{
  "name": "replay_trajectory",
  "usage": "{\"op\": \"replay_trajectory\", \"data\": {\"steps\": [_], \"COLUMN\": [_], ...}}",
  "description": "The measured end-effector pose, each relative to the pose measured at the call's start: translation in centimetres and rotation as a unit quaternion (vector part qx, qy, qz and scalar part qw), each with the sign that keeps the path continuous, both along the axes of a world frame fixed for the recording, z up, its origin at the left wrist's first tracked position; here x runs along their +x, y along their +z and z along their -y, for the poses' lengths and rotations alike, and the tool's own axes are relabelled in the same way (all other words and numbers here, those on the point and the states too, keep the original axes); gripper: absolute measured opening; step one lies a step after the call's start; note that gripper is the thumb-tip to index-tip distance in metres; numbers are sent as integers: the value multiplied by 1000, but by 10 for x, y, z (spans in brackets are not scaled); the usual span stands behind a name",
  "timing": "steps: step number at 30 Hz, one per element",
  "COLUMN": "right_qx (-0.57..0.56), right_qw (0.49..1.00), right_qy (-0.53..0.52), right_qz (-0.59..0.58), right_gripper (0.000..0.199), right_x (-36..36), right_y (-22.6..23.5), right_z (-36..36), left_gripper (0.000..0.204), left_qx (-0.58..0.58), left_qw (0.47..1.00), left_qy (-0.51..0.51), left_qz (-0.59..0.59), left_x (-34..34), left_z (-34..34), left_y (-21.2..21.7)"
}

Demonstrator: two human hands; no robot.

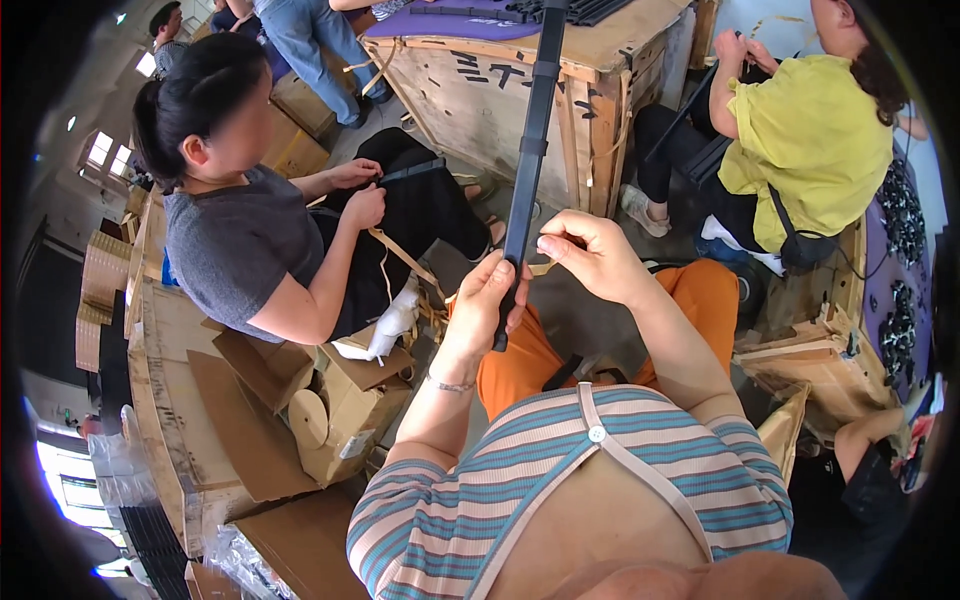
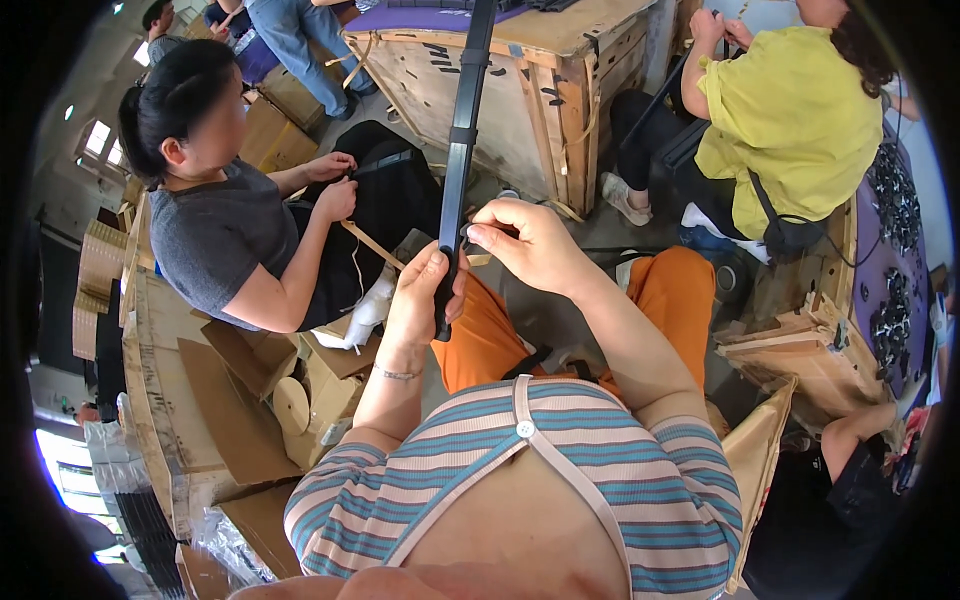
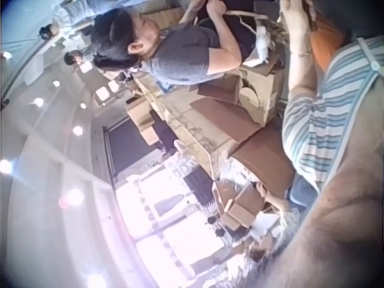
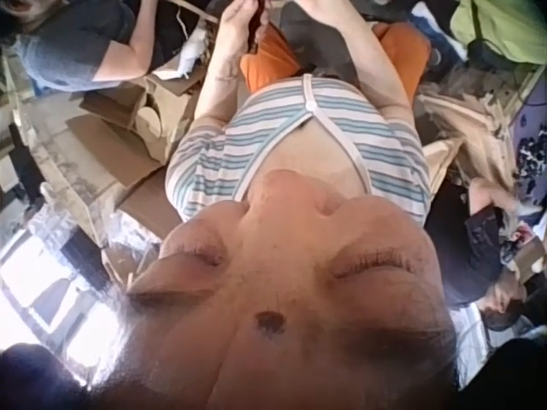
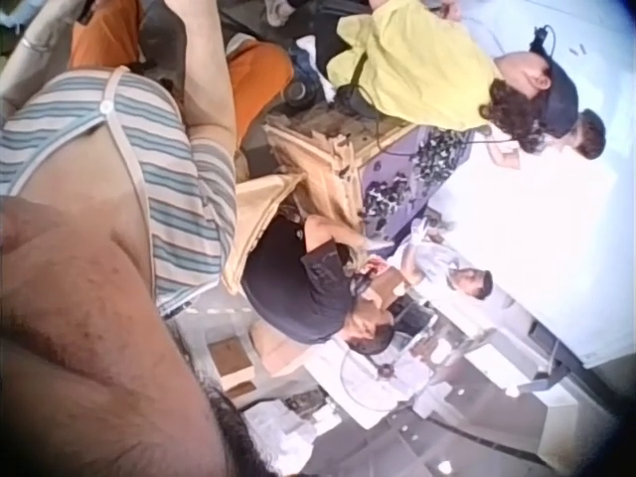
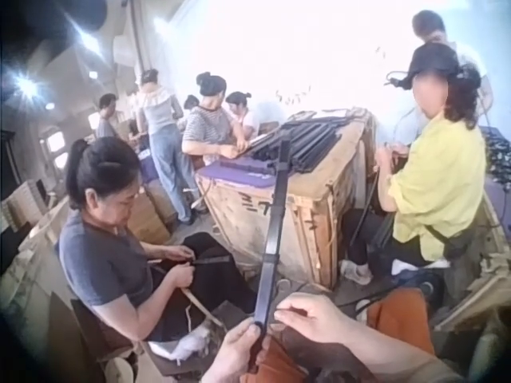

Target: The recorder bundles black rectangular components using elastic straps in a manufacturing environment.

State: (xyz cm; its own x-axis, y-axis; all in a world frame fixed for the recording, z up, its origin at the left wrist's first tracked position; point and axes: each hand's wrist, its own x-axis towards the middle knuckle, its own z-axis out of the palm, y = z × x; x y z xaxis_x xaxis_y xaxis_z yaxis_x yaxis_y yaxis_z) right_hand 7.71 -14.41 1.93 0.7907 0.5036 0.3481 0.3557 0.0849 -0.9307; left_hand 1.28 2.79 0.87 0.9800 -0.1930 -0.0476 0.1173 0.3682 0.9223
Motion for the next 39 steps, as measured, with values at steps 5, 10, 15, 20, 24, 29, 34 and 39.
{"op": "replay_trajectory", "data": {"steps": [5, 10, 15, 20, 24, 29, 34, 39], "right_qx": [19, 5, 11, 2, -28, -72, -100, 33], "right_qw": [1000, 1000, 1000, 1000, 1000, 997, 994, 995], "right_qy": [17, 13, 27, 26, -1, -5, 8, 45], "right_qz": [-9, 1, -10, -13, 9, -6, -54, -87], "right_gripper": [14, 14, 14, 15, 16, 18, 17, 13], "right_x": [0, 1, 2, 4, 4, 7, 11, 8], "right_y": [-2, 0, 0, -1, 0, 1, 2, -1], "right_z": [-5, -4, -6, -6, -5, -2, -2, -13], "left_gripper": [29, 31, 32, 38, 40, 48, 58, 67], "left_qx": [-7, -16, -16, -11, -9, 67, 55, 41], "left_qw": [1000, 1000, 1000, 1000, 1000, 997, 998, 997], "left_qy": [2, 3, -1, -1, -2, 11, -21, -65], "left_qz": [-3, -9, -8, -1, 8, 22, -2, -27], "left_x": [-1, -2, -2, -2, -3, -2, -1, 1], "left_z": [1, 2, 0, 2, 3, 5, 4, 5], "left_y": [1, 2, 1, 2, 1, -4, -1, 4]}}
